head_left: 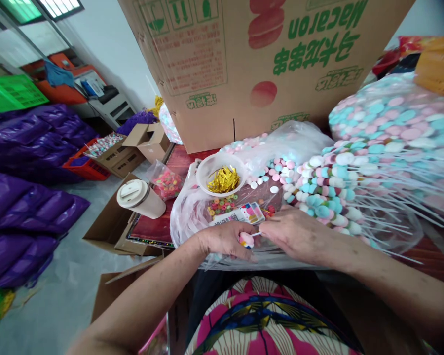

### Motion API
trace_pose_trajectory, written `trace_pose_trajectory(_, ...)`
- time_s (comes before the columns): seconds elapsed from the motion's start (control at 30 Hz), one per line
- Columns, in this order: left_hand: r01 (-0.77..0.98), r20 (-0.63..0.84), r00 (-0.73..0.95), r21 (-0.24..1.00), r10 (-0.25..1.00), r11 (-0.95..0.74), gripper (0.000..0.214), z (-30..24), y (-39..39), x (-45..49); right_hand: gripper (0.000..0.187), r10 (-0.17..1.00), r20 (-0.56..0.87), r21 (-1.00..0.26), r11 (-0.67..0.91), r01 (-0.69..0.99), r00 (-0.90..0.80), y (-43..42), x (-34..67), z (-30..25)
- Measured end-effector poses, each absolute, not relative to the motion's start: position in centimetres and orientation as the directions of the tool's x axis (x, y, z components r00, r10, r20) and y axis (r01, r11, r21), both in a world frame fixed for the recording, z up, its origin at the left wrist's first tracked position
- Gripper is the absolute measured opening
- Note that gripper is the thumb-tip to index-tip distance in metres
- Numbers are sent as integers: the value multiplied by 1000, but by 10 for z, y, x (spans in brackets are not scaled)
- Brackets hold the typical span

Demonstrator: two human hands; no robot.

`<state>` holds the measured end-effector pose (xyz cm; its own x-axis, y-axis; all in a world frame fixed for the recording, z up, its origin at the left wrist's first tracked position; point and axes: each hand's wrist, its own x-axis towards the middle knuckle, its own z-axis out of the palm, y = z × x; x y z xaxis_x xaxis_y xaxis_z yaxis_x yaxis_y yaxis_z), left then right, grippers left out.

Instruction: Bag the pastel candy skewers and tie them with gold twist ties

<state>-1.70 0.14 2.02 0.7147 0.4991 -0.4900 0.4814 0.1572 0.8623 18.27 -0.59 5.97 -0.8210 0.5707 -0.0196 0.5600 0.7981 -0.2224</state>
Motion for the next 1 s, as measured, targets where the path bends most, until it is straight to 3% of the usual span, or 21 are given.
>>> trace_pose_trajectory(0.07, 510, -475, 731, 857, 489, 70, 43, 19, 4, -14, 23, 593, -53, -240, 774, 586, -804, -6, 179, 52)
trace_pose_trajectory(0.2, 565, -414, 693, 821, 591, -87, 52, 26, 11, -23, 25, 618, -48, -298, 741, 602, -785, 5, 192, 45)
trace_pose_trajectory(0.33, 611, -473, 660, 790, 583, -52, 40, 29, 8, -44, 27, 626, 6, -361, 728, 582, -780, 9, 217, 43)
trace_pose_trajectory(0.4, 611, -465, 609, 792, 643, -5, 37, 25, 2, -50, 29, 620, 18, -395, 725, 564, -785, 6, 226, 39)
trace_pose_trajectory(0.47, 623, -361, 516, 781, 777, -51, 37, 19, -4, -50, 30, 635, 25, -399, 714, 575, -772, 0, 230, 36)
trace_pose_trajectory(0.53, 695, -178, 415, 695, 892, -185, 33, 13, -9, -49, 31, 664, 37, -386, 699, 602, -747, -4, 231, 36)
trace_pose_trajectory(0.63, 776, 78, 417, 488, 906, -399, 32, 9, -15, -51, 32, 700, 46, -402, 666, 628, -713, -6, 232, 41)
trace_pose_trajectory(0.7, 773, 152, 471, 404, 869, -490, 37, 8, -16, -56, 32, 716, 41, -435, 641, 633, -697, -5, 234, 47)
trace_pose_trajectory(0.77, 777, 158, 484, 374, 861, -506, 43, 8, -16, -61, 32, 720, 44, -450, 633, 630, -693, -4, 235, 50)
trace_pose_trajectory(0.87, 797, 42, 498, 370, 866, -477, 52, 12, -16, -62, 31, 706, 76, -432, 660, 614, -705, -4, 236, 51)
trace_pose_trajectory(1.0, 766, -74, 539, 459, 839, -451, 73, 27, -18, -44, 30, 667, 124, -405, 710, 577, -734, -6, 229, 47)
